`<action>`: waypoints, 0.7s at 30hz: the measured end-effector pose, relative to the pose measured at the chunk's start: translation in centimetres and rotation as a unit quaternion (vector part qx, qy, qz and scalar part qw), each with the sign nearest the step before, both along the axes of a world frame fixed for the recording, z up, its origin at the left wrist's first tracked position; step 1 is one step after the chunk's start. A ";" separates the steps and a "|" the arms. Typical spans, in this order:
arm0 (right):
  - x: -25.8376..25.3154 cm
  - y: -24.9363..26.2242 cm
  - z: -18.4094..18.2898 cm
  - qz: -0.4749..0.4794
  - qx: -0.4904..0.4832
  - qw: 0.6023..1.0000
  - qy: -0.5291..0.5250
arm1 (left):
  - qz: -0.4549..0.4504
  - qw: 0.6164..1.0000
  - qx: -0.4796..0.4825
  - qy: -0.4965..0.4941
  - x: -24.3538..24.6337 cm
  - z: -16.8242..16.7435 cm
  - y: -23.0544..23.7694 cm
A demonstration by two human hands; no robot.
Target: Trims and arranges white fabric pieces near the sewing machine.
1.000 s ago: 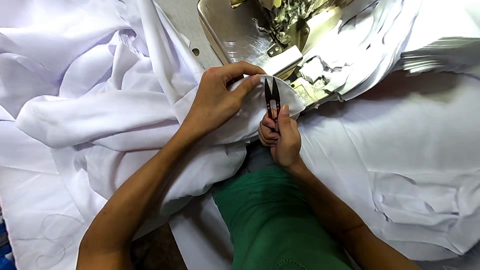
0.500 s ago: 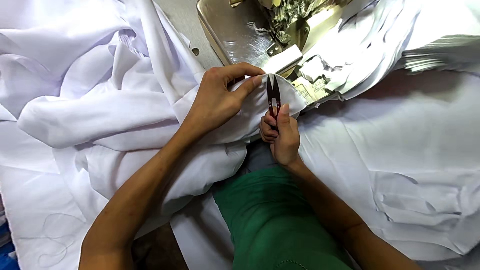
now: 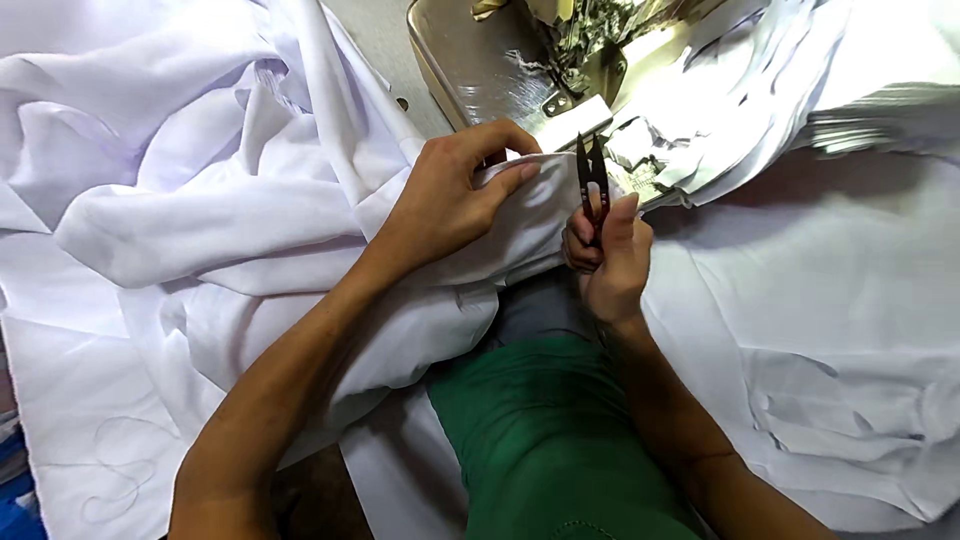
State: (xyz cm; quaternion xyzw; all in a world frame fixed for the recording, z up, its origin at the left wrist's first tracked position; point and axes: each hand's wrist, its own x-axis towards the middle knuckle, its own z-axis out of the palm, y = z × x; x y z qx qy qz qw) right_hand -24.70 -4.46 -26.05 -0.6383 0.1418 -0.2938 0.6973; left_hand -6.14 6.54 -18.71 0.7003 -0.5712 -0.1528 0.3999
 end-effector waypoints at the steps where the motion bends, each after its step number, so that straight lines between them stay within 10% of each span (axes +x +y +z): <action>1: -0.2 -0.4 0.5 0.001 -0.016 1.000 0.022 | 0.002 1.000 -0.005 -0.007 -0.1 0.1 0.0; 21: 0.0 -0.8 1.1 0.067 0.163 0.984 -0.039 | 0.000 0.998 -0.015 -0.060 0.0 -0.1 0.2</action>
